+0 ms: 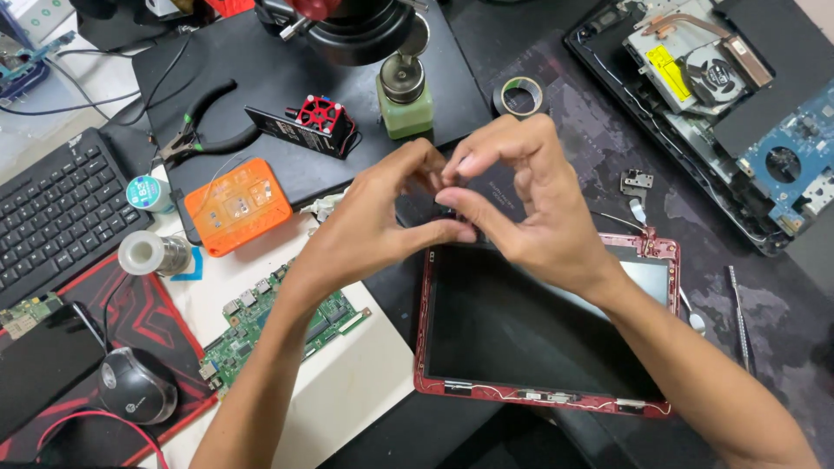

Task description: The person works on a disassembled red Acer laptop at a repair bench. They lift the display panel out of the lid frame, peel the red back cover, reposition the screen in the bezel, and use a screwdriver and pry tool to work on the screen assembly and its cabling.

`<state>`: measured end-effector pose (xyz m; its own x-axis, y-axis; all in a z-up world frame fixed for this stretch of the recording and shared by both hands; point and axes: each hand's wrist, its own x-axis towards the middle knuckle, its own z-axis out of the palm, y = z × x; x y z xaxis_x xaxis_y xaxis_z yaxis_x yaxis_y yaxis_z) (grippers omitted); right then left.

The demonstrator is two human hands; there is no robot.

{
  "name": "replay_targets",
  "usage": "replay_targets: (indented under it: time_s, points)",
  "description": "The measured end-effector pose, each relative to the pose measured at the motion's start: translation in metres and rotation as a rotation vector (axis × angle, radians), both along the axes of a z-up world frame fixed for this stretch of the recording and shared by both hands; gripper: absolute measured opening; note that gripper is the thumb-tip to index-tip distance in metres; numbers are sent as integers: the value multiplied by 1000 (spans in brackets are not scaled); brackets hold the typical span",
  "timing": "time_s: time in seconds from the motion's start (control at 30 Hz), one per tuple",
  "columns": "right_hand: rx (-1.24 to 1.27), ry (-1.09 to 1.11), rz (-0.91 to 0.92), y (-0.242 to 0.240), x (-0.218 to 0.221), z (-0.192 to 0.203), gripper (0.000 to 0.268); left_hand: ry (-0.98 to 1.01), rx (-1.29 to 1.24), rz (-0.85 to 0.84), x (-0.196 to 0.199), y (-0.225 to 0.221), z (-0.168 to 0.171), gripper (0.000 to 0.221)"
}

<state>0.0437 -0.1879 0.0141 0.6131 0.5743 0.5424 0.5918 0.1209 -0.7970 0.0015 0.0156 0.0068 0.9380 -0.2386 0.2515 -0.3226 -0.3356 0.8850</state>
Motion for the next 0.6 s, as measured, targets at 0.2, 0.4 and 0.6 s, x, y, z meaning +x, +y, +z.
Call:
replay_targets:
  time_s: [0.2,0.4,0.6]
  points:
    - [66,230,54,-9,-1,0,37,98,354,11,0,6,-1,32]
    - [136,235,30,-18,-5,19,40,191,411,0,1,0,-18,20]
    - [163,193,-157,-30,-4,43,45,95,376,51,3,-8,-18,12]
